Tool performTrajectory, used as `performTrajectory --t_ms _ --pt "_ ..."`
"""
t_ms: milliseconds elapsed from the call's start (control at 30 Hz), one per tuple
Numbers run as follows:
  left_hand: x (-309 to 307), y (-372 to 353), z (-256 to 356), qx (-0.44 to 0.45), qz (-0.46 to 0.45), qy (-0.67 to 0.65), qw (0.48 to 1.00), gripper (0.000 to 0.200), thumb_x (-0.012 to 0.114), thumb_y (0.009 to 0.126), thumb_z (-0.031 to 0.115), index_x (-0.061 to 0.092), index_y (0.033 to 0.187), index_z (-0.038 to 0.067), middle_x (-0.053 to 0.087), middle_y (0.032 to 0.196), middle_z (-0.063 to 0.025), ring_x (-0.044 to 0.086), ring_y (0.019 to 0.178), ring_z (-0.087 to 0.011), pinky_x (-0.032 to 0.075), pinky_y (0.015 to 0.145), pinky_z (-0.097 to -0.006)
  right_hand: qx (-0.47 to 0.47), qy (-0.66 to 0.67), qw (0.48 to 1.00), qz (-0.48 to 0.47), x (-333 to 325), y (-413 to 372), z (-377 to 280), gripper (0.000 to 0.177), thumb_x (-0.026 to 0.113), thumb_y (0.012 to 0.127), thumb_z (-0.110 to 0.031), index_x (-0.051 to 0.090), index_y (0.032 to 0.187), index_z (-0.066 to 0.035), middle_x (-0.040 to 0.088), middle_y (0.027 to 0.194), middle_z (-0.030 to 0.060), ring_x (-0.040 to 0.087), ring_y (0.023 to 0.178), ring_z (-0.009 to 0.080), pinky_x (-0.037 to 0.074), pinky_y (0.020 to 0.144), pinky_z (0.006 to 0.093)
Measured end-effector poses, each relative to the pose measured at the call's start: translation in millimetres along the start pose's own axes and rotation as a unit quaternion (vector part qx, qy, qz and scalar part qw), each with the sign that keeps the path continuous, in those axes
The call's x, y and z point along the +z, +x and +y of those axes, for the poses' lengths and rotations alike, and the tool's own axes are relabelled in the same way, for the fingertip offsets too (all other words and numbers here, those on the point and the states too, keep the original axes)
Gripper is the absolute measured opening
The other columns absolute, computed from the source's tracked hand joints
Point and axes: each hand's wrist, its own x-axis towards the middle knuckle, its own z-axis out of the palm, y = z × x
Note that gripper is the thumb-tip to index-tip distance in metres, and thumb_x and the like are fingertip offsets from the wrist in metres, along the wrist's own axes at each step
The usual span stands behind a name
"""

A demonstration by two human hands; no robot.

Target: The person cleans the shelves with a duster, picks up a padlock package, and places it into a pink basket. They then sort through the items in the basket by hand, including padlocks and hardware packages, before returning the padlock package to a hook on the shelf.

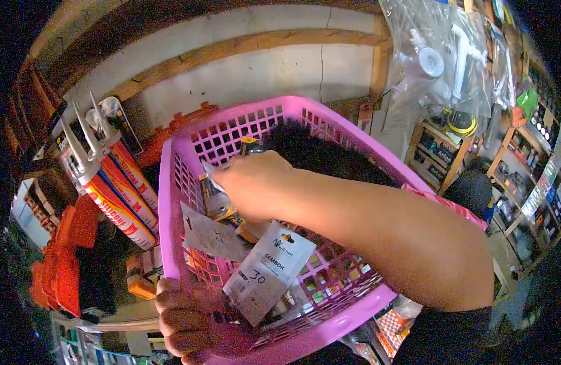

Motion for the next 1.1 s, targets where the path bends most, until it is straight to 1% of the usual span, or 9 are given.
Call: performTrajectory --t_ms 67,100,167,367,467,800,867,1033,1100 --pt "22.9 -7.7 -7.9 0.069 0.222 0.035 0.972 0.033 0.036 0.083 0.037 0.040 0.060 0.013 0.036 0.056 -0.0011 0.038 0.053 -0.0186 0.032 0.058 -0.0344 -0.012 0.000 1.000 0.002 1.5 -1.0 -3.9 0.041 0.062 0.069 -0.016 0.050 0.107 -0.010 0.056 0.101 0.0173 0.061 0.085 0.0333 0.050 0.070 0.0442" --pt "13.8 -5.2 -5.5 0.069 0.216 0.037 0.973 0.033 0.036 0.083 0.037 0.040 0.060 0.013 0.036 0.056 -0.0011 0.038 0.053 -0.0186 0.032 0.058 -0.0344 -0.020 -0.007 1.000 0.004 1.5 -1.4 -6.2 0.041 0.062 0.069 -0.016 0.050 0.108 -0.010 0.055 0.102 0.0176 0.061 0.085 0.0334 0.051 0.070 0.0438" --pt "-10.2 4.5 1.5 0.010 -0.009 -0.006 1.000 0.036 0.039 0.084 0.035 0.051 0.068 0.005 0.046 0.062 -0.0051 0.043 0.057 -0.0206 0.033 0.057 -0.0363 -0.028 0.008 1.000 0.007 2.4 -1.5 -10.4 0.045 0.061 0.069 -0.013 0.050 0.112 -0.010 0.055 0.103 0.0189 0.060 0.087 0.0326 0.050 0.072 0.0447" --pt "-9.7 2.9 1.8 0.002 -0.010 0.010 1.000 0.039 0.035 0.088 0.038 0.049 0.068 0.008 0.045 0.062 -0.0044 0.043 0.059 -0.0207 0.034 0.060 -0.0362 -0.091 0.083 0.986 -0.112 -6.1 -2.9 -17.6 0.053 0.067 0.069 -0.027 0.050 0.116 -0.010 0.053 0.107 0.0170 0.058 0.093 0.0341 0.046 0.080 0.0438" --pt "-6.4 -1.9 3.0 0.001 0.020 0.014 1.000 0.039 0.034 0.088 0.038 0.048 0.068 0.008 0.045 0.062 -0.0042 0.043 0.059 -0.0207 0.035 0.060 -0.0372 -0.091 0.066 0.969 -0.221 -15.2 -6.8 -29.9 0.048 0.069 0.068 -0.038 0.059 0.103 -0.006 0.058 0.099 0.0174 0.058 0.091 0.0329 0.046 0.079 0.0410" --pt "-9.2 -4.3 0.4 0.030 0.004 0.015 0.999 0.038 0.032 0.089 0.037 0.048 0.070 0.009 0.044 0.062 -0.0040 0.042 0.057 -0.0197 0.037 0.052 -0.0322 -0.044 0.120 0.983 -0.131 -4.6 -2.2 -27.3 0.039 0.064 0.073 -0.037 0.062 0.090 -0.003 0.062 0.087 0.0185 0.060 0.086 0.0321 0.047 0.076 0.0419" --pt "-10.0 -1.1 1.2 0.008 -0.018 -0.009 1.000 0.038 0.031 0.089 0.037 0.048 0.069 0.009 0.044 0.063 -0.0040 0.042 0.058 -0.0197 0.037 0.056 -0.0345 -0.088 0.122 0.986 -0.070 5.4 0.0 -30.1 0.033 0.061 0.073 -0.032 0.062 0.087 -0.002 0.062 0.082 0.0203 0.061 0.081 0.0335 0.047 0.073 0.0424" --pt "-7.9 -0.2 4.3 0.000 0.006 0.031 1.000 0.038 0.032 0.088 0.038 0.049 0.070 0.009 0.046 0.064 -0.0042 0.044 0.060 -0.0200 0.036 0.066 -0.0376 -0.042 0.259 0.964 -0.048 5.6 13.7 -19.5 0.026 0.055 0.071 -0.022 0.061 0.073 0.003 0.059 0.069 0.0237 0.061 0.069 0.0361 0.047 0.063 0.0419" --pt "-10.1 0.1 4.6 -0.006 -0.002 0.036 0.999 0.039 0.033 0.088 0.038 0.050 0.070 0.008 0.046 0.064 -0.0043 0.044 0.060 -0.0201 0.036 0.069 -0.0384 -0.029 0.283 0.959 -0.002 19.6 26.0 -1.9 0.023 0.052 0.073 -0.019 0.060 0.072 0.003 0.058 0.063 0.0215 0.061 0.061 0.0299 0.047 0.057 0.0407"
